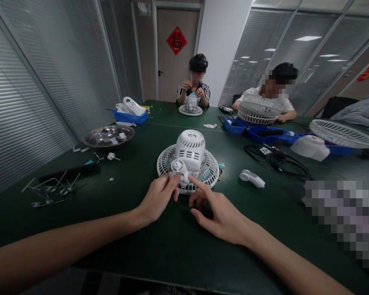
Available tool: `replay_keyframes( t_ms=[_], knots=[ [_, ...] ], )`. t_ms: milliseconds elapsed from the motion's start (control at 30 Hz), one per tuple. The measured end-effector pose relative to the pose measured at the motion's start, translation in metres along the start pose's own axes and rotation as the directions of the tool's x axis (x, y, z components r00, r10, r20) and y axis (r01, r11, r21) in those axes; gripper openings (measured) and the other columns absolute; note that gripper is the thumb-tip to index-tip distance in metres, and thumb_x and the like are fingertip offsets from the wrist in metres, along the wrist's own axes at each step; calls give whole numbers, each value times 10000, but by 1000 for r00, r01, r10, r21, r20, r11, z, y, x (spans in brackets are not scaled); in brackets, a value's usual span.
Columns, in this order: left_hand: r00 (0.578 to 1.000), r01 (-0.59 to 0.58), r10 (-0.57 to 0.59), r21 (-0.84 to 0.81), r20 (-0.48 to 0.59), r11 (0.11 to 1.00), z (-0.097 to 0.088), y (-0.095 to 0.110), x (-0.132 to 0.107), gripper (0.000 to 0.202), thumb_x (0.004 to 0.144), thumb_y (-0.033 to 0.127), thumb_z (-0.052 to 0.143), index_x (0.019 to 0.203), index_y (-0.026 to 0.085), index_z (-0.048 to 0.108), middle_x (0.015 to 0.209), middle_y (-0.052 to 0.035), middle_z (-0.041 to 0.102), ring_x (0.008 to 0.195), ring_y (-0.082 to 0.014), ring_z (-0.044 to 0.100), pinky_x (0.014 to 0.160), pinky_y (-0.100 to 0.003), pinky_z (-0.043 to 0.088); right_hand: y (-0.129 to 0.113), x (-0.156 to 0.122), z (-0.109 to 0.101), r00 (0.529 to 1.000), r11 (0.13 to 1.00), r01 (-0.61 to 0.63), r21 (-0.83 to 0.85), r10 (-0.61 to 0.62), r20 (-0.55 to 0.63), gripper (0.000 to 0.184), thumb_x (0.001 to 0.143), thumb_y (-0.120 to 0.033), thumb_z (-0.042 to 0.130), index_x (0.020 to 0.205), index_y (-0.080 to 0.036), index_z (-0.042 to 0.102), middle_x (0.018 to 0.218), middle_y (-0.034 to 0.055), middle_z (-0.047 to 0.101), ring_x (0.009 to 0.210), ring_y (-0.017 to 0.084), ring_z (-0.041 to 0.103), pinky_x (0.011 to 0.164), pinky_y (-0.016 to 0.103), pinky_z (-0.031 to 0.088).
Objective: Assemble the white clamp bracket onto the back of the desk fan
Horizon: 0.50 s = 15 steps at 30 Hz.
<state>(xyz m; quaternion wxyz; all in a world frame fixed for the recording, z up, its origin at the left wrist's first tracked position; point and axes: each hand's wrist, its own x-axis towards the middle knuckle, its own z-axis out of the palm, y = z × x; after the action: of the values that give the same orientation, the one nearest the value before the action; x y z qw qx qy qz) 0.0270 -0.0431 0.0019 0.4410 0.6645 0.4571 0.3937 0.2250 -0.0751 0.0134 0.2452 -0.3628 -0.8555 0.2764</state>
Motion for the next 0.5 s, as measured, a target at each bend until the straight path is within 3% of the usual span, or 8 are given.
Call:
replay_keyframes(
  t_ms=[333, 500],
  knots=[
    [999, 31, -30, -51, 10, 998, -2, 7, 0, 567, 918, 530, 371, 484, 184, 489, 425, 18, 479, 494, -124, 447, 614, -259, 377, 4, 0, -1, 1000, 999, 11, -35, -10, 25, 795, 861, -197, 515, 1493, -254, 35, 921, 7, 624, 733, 128, 555, 721, 305, 470],
    [999, 35, -35, -65, -6, 997, -3, 6, -1, 551, 914, 516, 400, 491, 178, 500, 411, 16, 491, 472, -117, 431, 583, -255, 373, 4, 1, -1, 999, 999, 21, -41, -19, 34, 789, 865, -190, 507, 1495, -256, 36, 915, 9, 627, 704, 119, 553, 666, 268, 471]
  ],
)
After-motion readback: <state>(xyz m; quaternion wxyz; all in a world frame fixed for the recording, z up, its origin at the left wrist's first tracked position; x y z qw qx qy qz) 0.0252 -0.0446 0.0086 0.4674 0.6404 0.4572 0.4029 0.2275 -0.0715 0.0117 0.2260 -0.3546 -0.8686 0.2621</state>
